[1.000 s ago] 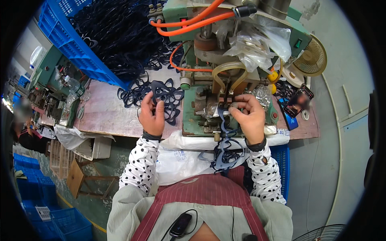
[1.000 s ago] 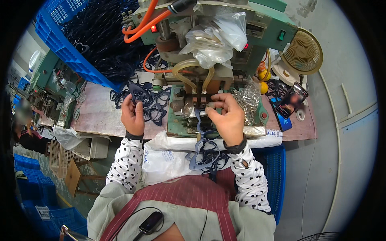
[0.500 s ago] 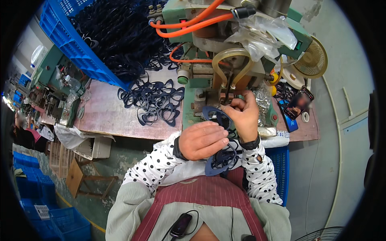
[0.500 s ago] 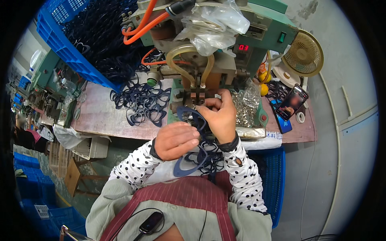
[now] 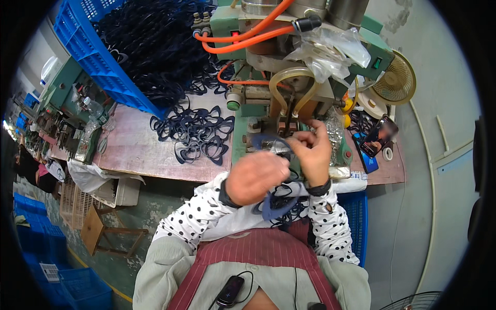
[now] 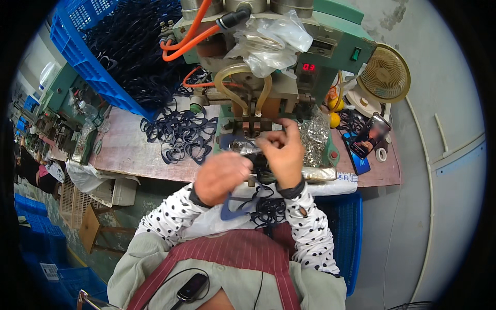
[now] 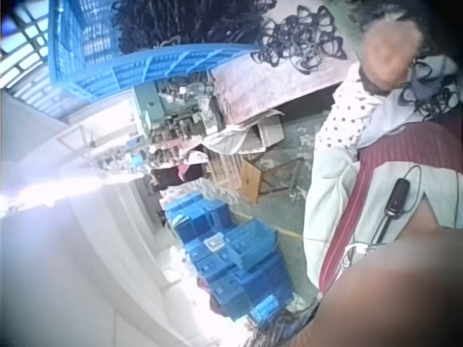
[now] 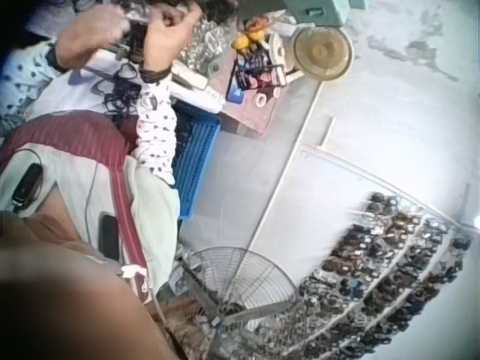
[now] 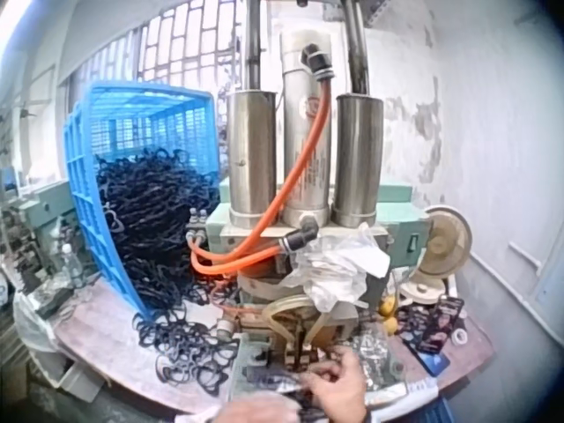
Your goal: The person repeatedly picks dark blue plastic frames from a pile, places them into a press machine, and removes them after pressing. The person also handles small metallic components from a container and places them into the machine. Finished frames are set aside on the table.
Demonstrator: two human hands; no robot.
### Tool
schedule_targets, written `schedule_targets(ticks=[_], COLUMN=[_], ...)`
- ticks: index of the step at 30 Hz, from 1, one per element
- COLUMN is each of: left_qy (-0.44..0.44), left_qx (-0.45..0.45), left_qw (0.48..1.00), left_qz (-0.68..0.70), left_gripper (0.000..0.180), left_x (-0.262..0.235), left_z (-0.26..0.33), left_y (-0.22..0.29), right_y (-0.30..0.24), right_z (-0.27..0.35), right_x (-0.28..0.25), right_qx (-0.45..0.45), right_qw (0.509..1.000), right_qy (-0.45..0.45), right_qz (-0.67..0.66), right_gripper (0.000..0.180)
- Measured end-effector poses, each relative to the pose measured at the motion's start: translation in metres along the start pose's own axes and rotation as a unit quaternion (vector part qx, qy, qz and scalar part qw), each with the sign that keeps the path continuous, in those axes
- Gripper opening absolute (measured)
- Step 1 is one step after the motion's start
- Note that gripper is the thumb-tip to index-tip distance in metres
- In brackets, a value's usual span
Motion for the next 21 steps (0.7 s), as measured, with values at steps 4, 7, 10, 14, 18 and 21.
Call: schedule_targets(ticks=[4, 7, 10, 14, 18, 21], left_qy=[-0.084, -0.088, -0.078, -0.070, -0.081, -0.100], left_qx=[0.036, 0.030, 0.021, 0.004, 0.006, -0.003], left_qw=[0.994, 0.992, 0.991, 0.991, 0.992, 0.990], left_qz=[0.065, 0.090, 0.107, 0.113, 0.092, 0.103], left_gripper=[0.036, 0.035, 0.037, 0.038, 0.040, 0.038], left_x=[0.027, 0.032, 0.034, 0.036, 0.033, 0.030], left_z=[0.007, 0.011, 0.015, 0.014, 0.018, 0.015], left_y=[0.009, 0.002, -0.002, -0.001, 0.000, 0.002], right_y=[0.022, 0.068, 0.083, 0.077, 0.091, 0.092], right_z=[-0.015, -0.019, -0.008, 0.005, 0.003, -0.004], right_x=[-0.066, -0.129, -0.151, -0.133, -0.110, -0.120], right_qx=[-0.067, -0.038, 0.023, 0.015, -0.041, -0.032], right_qw=[0.972, 0.937, 0.945, 0.868, 0.839, 0.887], right_qy=[0.105, 0.166, 0.122, 0.064, 0.051, 0.086], right_qz=[0.201, 0.306, 0.301, 0.492, 0.541, 0.453], right_gripper=[0.044, 0.035, 0.030, 0.035, 0.025, 0.015])
Point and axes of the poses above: each hand's wrist, its own z-axis away from the middle knuckle, its own x-axis out of the palm, y = z × x, the point moved 4 cm from there along -z, towards the middle knuckle, and after that the axes turned 5 degrees about -z, right-handed, at the moved point
